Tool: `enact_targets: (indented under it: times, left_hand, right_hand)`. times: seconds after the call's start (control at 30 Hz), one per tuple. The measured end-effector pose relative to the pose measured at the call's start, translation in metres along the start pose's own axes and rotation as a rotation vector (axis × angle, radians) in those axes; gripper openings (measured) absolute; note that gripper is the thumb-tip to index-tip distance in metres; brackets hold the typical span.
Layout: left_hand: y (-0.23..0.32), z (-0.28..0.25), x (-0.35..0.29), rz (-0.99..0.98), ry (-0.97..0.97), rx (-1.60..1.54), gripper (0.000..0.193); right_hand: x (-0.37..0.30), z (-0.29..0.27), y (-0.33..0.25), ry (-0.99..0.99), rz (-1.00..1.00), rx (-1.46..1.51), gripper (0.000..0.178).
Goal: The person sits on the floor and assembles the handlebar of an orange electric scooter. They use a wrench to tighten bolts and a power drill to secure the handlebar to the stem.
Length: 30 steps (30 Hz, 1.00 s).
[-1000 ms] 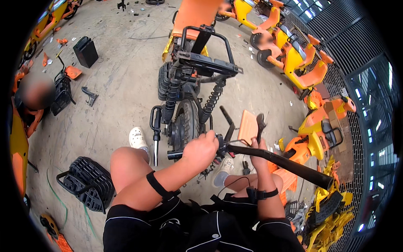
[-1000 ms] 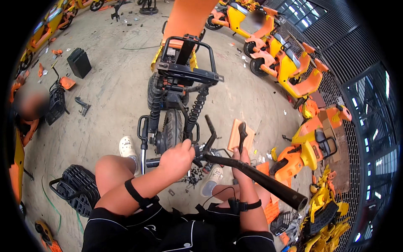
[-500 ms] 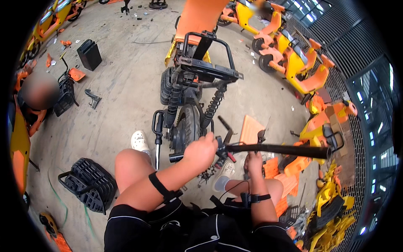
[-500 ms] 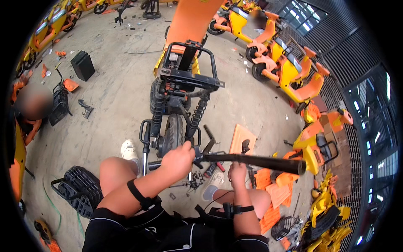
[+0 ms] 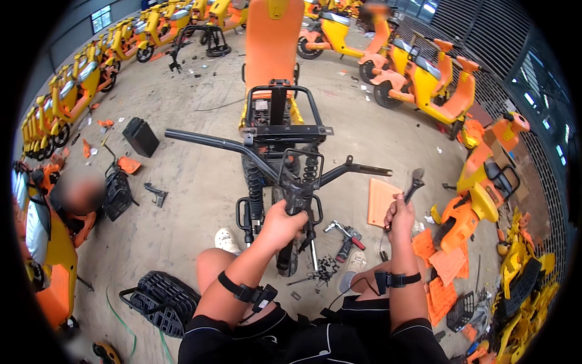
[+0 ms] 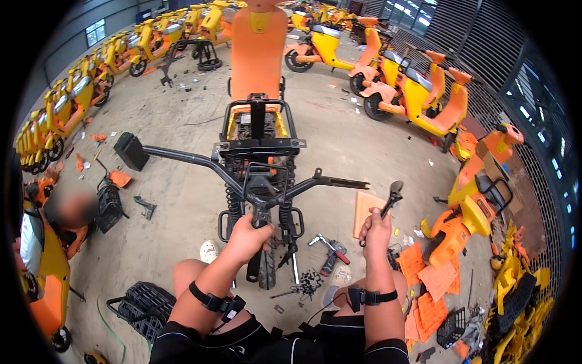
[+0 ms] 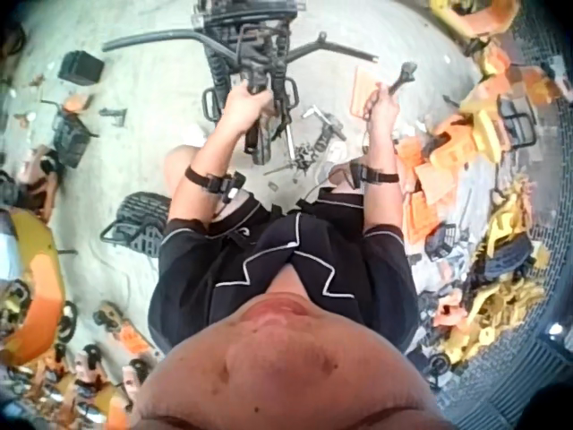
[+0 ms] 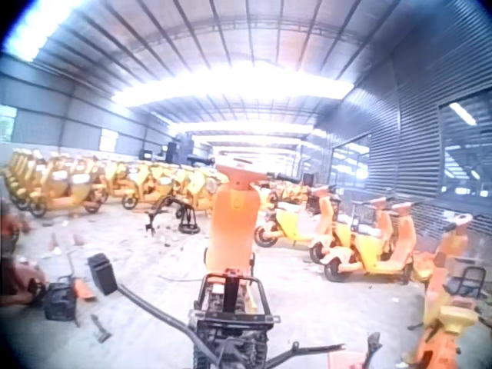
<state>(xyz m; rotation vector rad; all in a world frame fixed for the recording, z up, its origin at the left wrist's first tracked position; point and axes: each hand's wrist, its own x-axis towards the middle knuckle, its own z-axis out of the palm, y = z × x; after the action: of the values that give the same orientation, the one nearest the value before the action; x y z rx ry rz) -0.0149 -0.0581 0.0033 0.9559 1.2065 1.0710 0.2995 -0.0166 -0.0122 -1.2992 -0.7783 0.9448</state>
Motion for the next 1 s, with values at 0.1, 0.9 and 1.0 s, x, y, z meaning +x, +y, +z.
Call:
enact_targets:
  times: [0.1,0.9,1.0]
  left_hand:
    - [-0.013,-0.007,0.011,-0.016,0.010,-0.061,0.021]
    - [-0.050,0.013,0.048,0.469,0.184,0.305,0.035]
    - [-0.047,0.017,0.048,0.560,0.123,0.122,0.027]
  right_hand:
    - [0.002,0.011,-0.007,-0.061,-0.074,0.048,0.020]
    - [-0.122,0.143,-0.109,-0.461,-0.131,-0.243,0.035]
    - [-0.131,0.149,-0.106,-0.309,-0.442,-0.750,0.032]
